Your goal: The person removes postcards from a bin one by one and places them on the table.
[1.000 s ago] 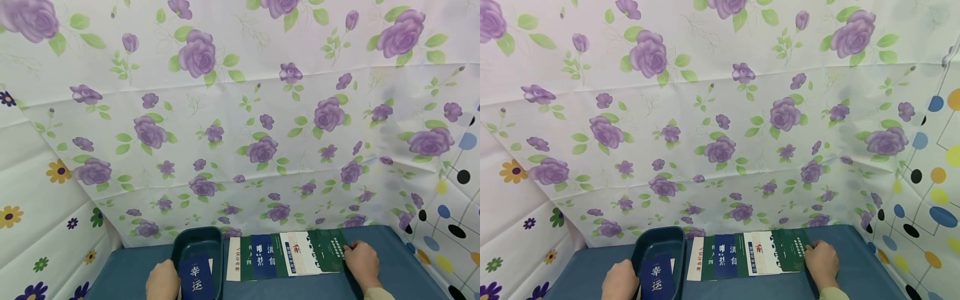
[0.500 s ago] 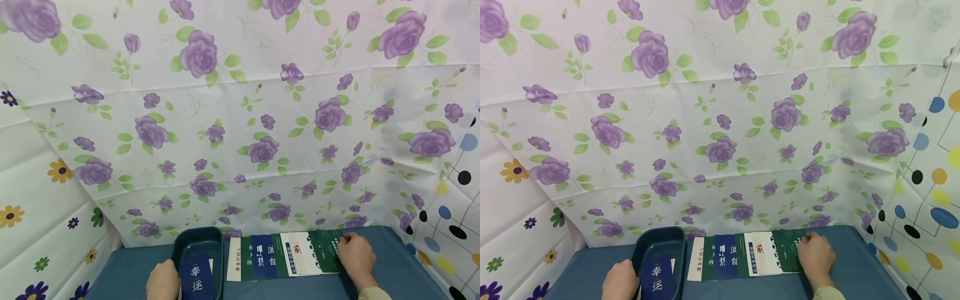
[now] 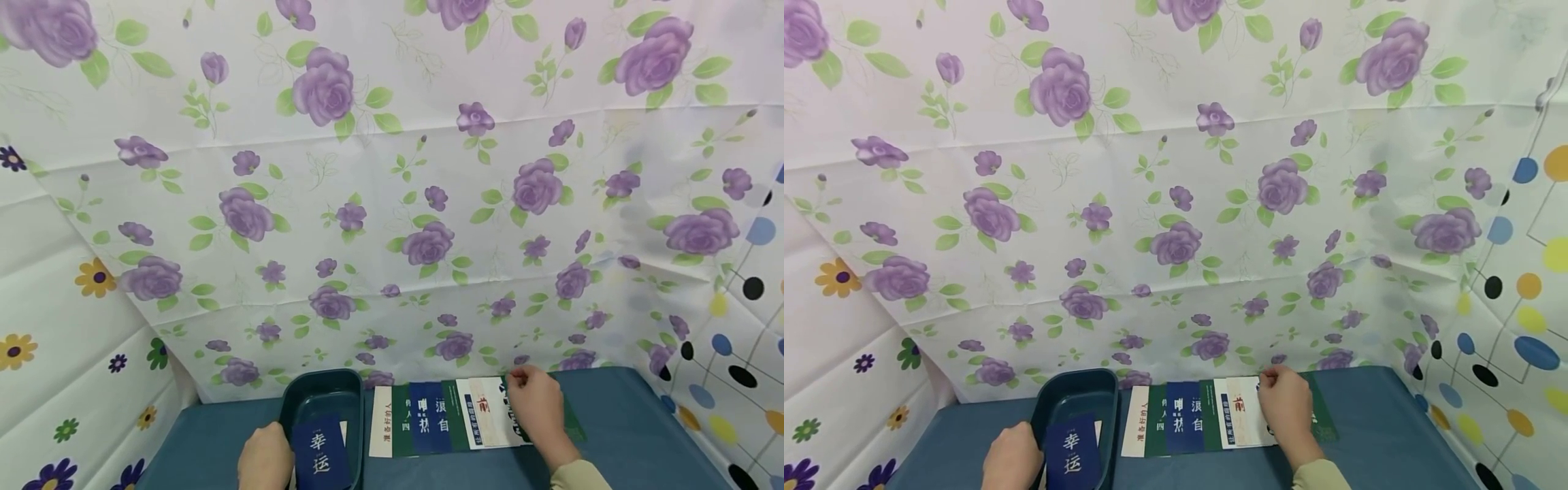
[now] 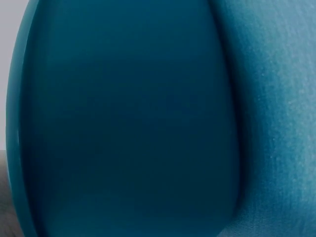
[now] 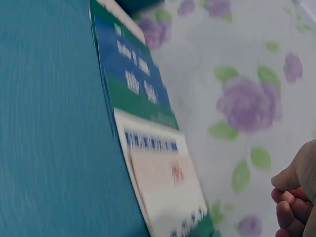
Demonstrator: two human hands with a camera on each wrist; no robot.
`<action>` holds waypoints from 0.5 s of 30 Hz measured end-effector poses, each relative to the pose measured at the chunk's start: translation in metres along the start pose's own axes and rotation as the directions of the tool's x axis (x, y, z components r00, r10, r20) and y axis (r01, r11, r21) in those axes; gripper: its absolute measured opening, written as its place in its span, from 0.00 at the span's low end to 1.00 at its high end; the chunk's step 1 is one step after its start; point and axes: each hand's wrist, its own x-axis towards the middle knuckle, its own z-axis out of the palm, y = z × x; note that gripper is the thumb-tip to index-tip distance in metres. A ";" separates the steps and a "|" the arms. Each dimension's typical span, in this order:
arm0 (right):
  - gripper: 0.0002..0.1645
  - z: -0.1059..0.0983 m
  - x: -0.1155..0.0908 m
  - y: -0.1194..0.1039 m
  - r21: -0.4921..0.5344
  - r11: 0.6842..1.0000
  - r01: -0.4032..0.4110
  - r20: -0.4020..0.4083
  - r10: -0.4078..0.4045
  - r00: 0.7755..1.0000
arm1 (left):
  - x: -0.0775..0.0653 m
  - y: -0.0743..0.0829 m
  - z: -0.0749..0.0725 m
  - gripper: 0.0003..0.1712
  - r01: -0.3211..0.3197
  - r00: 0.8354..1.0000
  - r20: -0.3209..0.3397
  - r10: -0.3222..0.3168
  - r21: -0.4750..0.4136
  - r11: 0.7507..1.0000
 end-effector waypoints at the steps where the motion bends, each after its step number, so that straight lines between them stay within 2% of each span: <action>1: 0.08 0.002 -0.002 -0.007 0.016 1.000 0.016 -0.002 -0.016 1.000 | 0.000 0.000 0.000 0.10 0.002 1.000 0.004 -0.002 0.001 1.000; 5: 0.06 0.010 -0.009 -0.034 0.070 0.996 0.055 -0.006 -0.055 0.998 | 0.001 0.001 0.000 0.10 0.003 1.000 0.007 -0.003 -0.001 1.000; 11: 0.04 0.022 -0.021 -0.068 0.099 0.993 0.062 0.082 -0.071 0.994 | 0.001 0.001 0.000 0.09 -0.009 1.000 0.000 0.009 -0.012 1.000; 15: 0.04 0.035 -0.032 -0.088 0.141 0.983 0.119 0.096 -0.134 0.986 | 0.000 0.000 0.000 0.06 -0.008 1.000 -0.004 0.007 -0.021 1.000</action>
